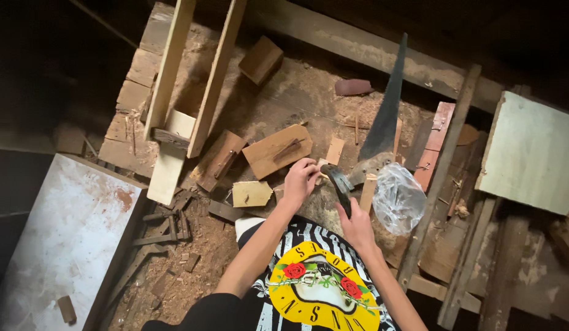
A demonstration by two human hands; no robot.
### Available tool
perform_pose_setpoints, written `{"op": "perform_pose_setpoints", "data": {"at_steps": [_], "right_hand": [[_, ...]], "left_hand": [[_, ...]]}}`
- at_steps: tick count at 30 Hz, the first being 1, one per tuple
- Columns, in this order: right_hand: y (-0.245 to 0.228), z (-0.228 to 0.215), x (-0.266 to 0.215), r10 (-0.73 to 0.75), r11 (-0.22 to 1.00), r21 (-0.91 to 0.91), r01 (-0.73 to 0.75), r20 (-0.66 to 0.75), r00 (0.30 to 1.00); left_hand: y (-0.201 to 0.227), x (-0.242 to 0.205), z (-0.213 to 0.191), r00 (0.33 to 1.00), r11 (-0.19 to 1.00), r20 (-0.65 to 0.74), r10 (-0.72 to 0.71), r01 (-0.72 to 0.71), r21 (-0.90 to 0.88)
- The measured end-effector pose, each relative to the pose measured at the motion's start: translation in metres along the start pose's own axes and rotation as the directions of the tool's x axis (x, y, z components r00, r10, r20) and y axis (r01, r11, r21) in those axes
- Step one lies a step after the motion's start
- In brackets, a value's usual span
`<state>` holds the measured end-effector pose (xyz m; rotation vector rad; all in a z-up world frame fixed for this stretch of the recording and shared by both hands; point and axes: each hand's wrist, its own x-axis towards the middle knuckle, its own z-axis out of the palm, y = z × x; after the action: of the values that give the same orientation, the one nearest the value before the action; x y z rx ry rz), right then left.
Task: The person uses a hammer to split small wooden pieces on a workbench, then switches to a hand saw to cut a larger wooden plank. The person handles multiple wood pieces and tools throughout the task.
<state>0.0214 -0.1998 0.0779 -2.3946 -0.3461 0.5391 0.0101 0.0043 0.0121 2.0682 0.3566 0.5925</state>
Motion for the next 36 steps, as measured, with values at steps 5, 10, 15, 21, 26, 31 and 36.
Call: {"op": "perform_pose_setpoints", "data": {"at_steps": [5, 10, 15, 21, 26, 31, 36], "right_hand": [[0.000, 0.003, 0.003, -0.040, 0.999, 0.035, 0.042, -0.043, 0.998], [0.004, 0.007, 0.001, 0.046, 0.998, -0.053, -0.044, 0.039, 0.998], [0.005, 0.009, 0.003, -0.059, 0.997, 0.056, 0.062, -0.042, 0.997], [0.010, 0.008, 0.002, -0.038, 0.998, 0.038, 0.040, -0.049, 0.998], [0.013, 0.008, 0.001, -0.033, 0.998, 0.050, 0.033, -0.019, 0.999], [0.016, 0.014, 0.005, -0.104, 0.992, 0.061, 0.111, -0.104, 0.989], [0.025, 0.018, -0.002, -0.018, 1.000, 0.001, 0.018, -0.059, 0.998]], "left_hand": [[-0.004, 0.001, 0.002, 1.000, 1.000, 0.019, -0.011, 0.011, -0.001], [-0.009, -0.005, 0.006, 1.000, 0.999, 0.013, 0.009, -0.010, 0.041], [-0.015, -0.005, 0.005, 1.000, 1.000, 0.011, 0.027, -0.027, -0.003], [-0.015, -0.004, 0.008, 0.999, 0.999, 0.036, -0.024, 0.023, 0.034], [-0.016, -0.007, 0.007, 0.999, 1.000, 0.040, -0.003, 0.002, 0.014], [-0.017, -0.005, 0.009, 1.000, 1.000, 0.015, 0.008, -0.009, 0.029], [-0.018, -0.009, 0.009, 0.999, 0.999, -0.005, 0.040, -0.040, -0.012]]}}
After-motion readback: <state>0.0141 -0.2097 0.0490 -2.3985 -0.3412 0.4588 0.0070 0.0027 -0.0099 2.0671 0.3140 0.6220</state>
